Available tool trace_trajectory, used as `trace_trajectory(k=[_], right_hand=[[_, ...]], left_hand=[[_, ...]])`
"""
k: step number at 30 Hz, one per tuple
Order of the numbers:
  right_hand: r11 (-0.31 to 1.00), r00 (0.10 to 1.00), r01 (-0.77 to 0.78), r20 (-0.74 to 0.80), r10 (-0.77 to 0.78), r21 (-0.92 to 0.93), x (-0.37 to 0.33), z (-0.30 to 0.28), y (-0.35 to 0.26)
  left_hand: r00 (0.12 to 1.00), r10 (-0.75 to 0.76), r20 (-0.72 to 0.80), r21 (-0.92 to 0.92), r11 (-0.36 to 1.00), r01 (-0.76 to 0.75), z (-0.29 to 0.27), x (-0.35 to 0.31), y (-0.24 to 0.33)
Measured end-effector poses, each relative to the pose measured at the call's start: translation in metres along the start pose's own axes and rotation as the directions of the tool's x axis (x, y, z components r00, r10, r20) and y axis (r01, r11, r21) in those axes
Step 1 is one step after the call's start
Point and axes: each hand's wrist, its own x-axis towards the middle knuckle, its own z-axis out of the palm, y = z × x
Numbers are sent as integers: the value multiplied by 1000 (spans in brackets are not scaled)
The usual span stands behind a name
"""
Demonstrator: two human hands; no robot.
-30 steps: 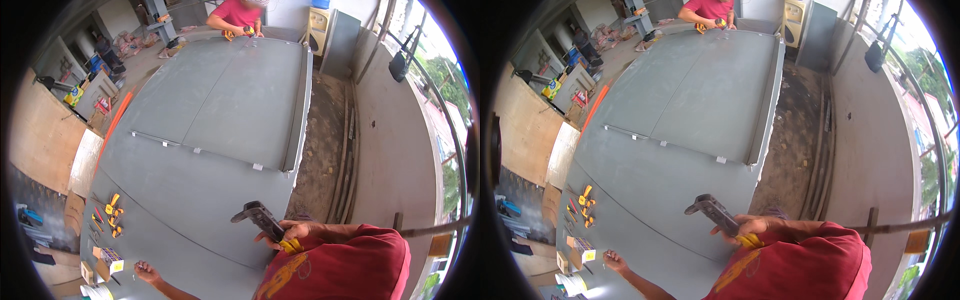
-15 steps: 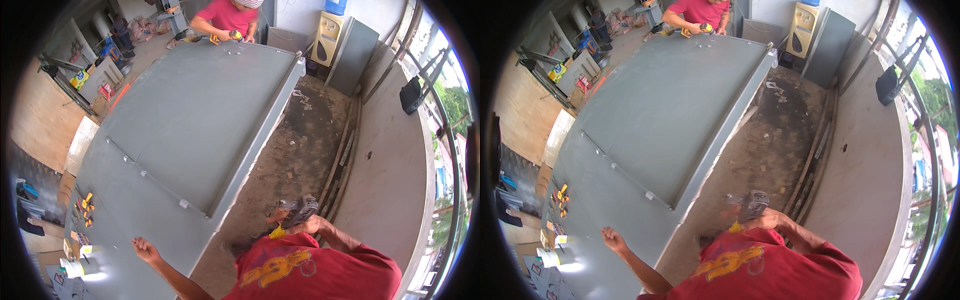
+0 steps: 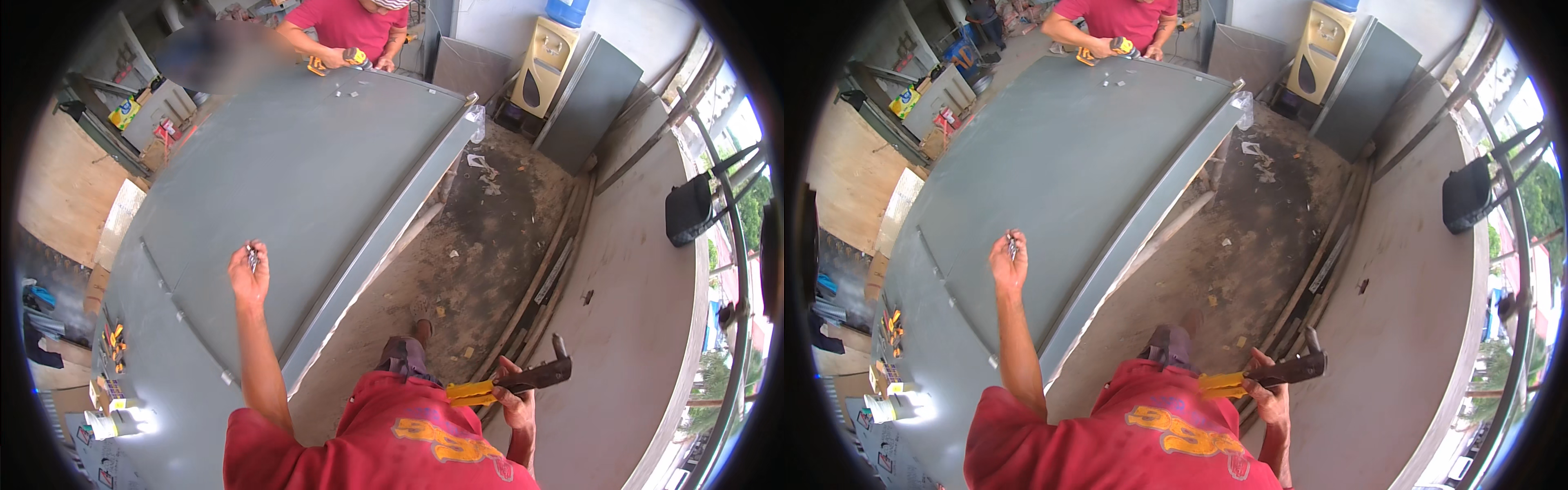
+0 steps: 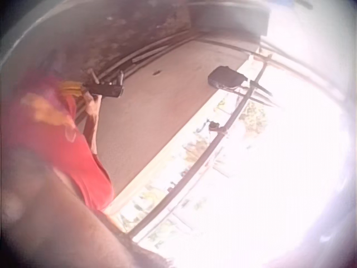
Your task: The person assembles a large flat metal panel by positioning it on a workbench and securing it with a power drill and a manual rivet gun. They place small white spacers along the edges and fasten the panel to a frame while another person assists nearby.
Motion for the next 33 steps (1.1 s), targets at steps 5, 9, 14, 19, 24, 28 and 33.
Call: trace_trajectory(k=[5,9,14,19,24,28,33], right_hand=[[986,986,68,-161,-43,154,89,-53,-32],[969,973,71,-231,-15,237,163,-95,-83],[948,965,10,-252,74,317,260,-118,-120],[940,983,-68,-139,121,333,386,-161,-154],[969,989,-148,56,140,196,534,-211,-209],[979,951,-203,239,195,7,656,-242,-265],[960,829,-204,487,274,-192,799,-231,-315]], left_hand=[[986,-158,52,53,986,155,15,123,-104],[984,-176,21,307,938,161,36,208,-193],[932,274,236,925,-357,-129,67,286,-272],[827,288,483,755,-615,-227,76,312,-303],[786,363,501,695,-709,-115,89,300,-312],[727,496,474,692,-720,40,101,296,-329],[587,791,174,905,-364,222,135,287,-360]])
